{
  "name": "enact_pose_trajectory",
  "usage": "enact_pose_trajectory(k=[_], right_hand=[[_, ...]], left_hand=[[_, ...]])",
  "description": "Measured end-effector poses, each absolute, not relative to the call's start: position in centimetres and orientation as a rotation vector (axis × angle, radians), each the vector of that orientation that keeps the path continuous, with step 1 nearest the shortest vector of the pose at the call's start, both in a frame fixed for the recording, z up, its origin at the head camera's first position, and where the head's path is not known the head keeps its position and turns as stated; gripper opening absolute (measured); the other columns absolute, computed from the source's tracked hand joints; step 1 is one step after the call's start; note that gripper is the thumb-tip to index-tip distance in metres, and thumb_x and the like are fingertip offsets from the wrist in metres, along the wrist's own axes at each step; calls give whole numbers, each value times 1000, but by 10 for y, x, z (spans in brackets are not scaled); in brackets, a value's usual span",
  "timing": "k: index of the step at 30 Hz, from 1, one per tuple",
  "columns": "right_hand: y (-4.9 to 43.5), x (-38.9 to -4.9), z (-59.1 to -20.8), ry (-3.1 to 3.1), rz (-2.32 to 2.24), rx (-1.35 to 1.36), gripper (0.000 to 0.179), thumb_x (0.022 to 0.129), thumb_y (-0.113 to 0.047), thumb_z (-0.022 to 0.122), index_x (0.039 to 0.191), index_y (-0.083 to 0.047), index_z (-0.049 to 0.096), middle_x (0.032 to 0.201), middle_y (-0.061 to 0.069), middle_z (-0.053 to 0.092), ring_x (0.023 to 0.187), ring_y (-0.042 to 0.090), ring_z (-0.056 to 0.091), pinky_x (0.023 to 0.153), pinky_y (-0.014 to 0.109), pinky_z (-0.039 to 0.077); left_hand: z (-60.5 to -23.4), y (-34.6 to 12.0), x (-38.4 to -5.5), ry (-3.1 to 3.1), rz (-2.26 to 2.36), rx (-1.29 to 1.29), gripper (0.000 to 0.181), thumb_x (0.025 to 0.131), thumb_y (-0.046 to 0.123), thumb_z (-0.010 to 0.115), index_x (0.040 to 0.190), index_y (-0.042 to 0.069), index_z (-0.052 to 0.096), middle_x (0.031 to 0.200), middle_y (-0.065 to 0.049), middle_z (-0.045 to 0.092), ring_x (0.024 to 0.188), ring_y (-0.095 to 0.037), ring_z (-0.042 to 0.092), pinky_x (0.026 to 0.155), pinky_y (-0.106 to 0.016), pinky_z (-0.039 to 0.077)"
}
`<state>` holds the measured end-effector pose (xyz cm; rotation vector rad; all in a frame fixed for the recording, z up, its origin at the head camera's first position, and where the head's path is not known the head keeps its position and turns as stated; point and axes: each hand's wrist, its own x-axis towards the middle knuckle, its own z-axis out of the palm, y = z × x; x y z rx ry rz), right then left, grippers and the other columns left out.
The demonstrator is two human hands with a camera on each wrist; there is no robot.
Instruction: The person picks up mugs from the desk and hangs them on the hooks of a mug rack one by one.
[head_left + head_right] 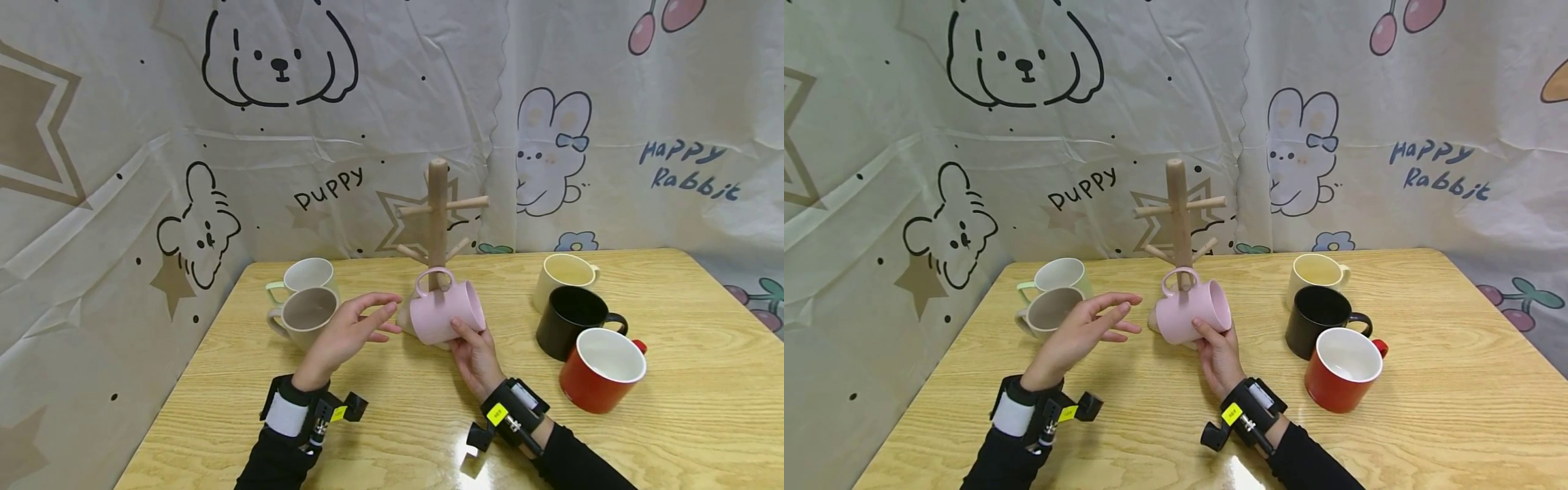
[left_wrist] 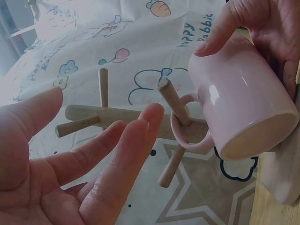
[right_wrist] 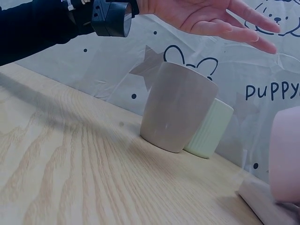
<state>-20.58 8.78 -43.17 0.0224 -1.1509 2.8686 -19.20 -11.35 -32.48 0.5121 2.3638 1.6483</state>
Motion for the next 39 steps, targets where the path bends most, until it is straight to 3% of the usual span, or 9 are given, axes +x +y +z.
enact_pose_trajectory(k=[3,7,13,17,26,31,34,39], right_hand=[[89,-205,-433,-1135,2859,-2,41,88,1,52,123,-14,37,112,-3,47,102,8,51,87,19,43],[93,-205,-432,-1138,2858,-21,52,90,-7,55,134,-11,28,119,-3,44,108,6,47,93,17,39],[102,-205,-425,-1146,2871,-102,77,95,-23,50,147,-8,-4,152,12,11,138,16,17,115,24,14],[109,-205,-423,-1142,2860,-129,76,96,-23,46,147,-9,-7,155,13,-3,143,18,5,117,28,4],[125,-212,-415,-1064,2840,-173,80,92,-33,51,148,-14,-3,155,13,2,143,19,10,117,28,8],[135,-215,-406,-1019,2820,-138,84,90,-37,55,149,-17,-1,156,10,4,144,18,8,117,29,3],[139,-215,-398,-1054,2758,-92,80,90,-33,56,148,-16,4,154,11,10,144,18,10,117,30,3],[146,-213,-380,-1439,2394,-54,62,91,-14,57,143,-11,25,145,9,31,138,18,26,116,35,17]], left_hand=[[-325,-113,-192,2361,1651,504,45,95,34,48,127,2,51,131,-18,50,98,-28,65,83,-35,53],[-325,-113,-192,2354,1660,490,45,95,35,49,127,4,51,132,-17,50,98,-28,65,83,-34,53],[-323,-113,-191,2350,1657,476,45,95,35,48,128,5,51,133,-15,50,99,-29,64,84,-34,53],[-323,-113,-191,2348,1661,464,45,95,36,48,128,6,51,133,-14,50,99,-28,64,84,-35,53],[-324,-113,-190,2349,1654,468,45,95,36,48,129,5,50,133,-14,50,100,-29,64,84,-35,53],[-325,-113,-192,2353,1655,484,46,95,35,48,128,4,50,133,-15,50,99,-29,64,84,-35,53],[-325,-113,-192,2355,1661,486,45,95,35,48,128,4,50,133,-16,50,99,-29,64,84,-36,53],[-324,-113,-192,2377,1642,490,44,96,33,48,128,3,51,133,-17,49,98,-28,65,83,-35,53]])
